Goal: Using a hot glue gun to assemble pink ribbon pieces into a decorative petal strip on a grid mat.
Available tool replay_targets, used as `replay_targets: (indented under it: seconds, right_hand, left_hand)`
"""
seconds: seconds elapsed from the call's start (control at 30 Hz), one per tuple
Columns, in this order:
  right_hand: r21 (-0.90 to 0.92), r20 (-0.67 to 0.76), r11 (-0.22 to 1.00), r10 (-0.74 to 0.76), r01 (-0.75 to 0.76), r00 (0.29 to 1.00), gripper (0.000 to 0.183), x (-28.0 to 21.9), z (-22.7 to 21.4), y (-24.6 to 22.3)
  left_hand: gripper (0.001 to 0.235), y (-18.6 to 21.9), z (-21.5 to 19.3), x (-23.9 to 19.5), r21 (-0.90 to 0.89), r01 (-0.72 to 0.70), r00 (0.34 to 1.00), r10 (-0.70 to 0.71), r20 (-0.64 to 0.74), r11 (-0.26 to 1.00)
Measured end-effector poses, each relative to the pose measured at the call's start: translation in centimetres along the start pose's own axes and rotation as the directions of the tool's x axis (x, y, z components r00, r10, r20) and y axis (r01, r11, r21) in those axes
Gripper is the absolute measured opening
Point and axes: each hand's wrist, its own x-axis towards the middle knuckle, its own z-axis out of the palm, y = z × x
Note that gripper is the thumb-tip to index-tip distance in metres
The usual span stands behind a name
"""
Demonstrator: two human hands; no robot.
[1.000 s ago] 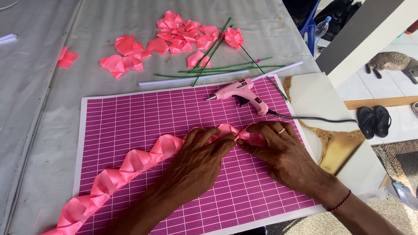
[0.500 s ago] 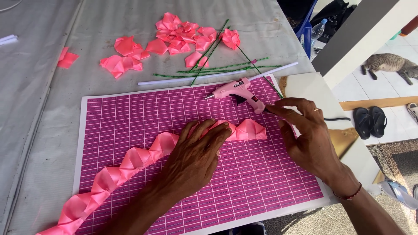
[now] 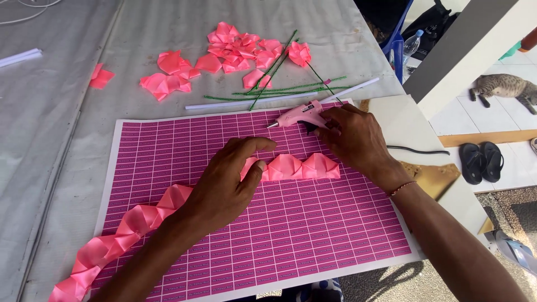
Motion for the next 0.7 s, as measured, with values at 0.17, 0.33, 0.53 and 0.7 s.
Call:
replay_targets:
  seconds: [0.17, 0.33, 0.53, 0.7]
  right_hand:
    - [-0.074, -0.088, 0.996, 0.040, -0.047, 0.995, 0.034, -0.4, 1.0, 0.2]
    - [-0.148, -0.175, 0.985, 0.063, -0.090, 0.982, 0.035, -1.2, 2.9, 0.6]
    - [-0.136, -0.249, 0.984, 0.081, -0.118, 0.965, 0.028, -1.2, 3.0, 0.2]
    - [-0.103, -0.269, 0.983, 0.117, -0.149, 0.956, 0.029, -1.3, 2.9, 0.2]
  left_hand:
    - [0.028, -0.2, -2.8, 1.4, 0.024, 0.150, 0.989, -0.150, -0.011, 0.988]
    - [0.023, -4.6, -4.4, 3.4, 0.283, 0.132, 0.989, -0.108, -0.100, 0.950]
    - [0.026, -12.3, -4.8, 9.7, 0.619, 0.104, 0.984, 0.008, -0.176, 0.779]
    - [0.024, -14.2, -2.6, 13.1, 0.617, 0.151, 0.968, 0.009, -0.249, 0.773]
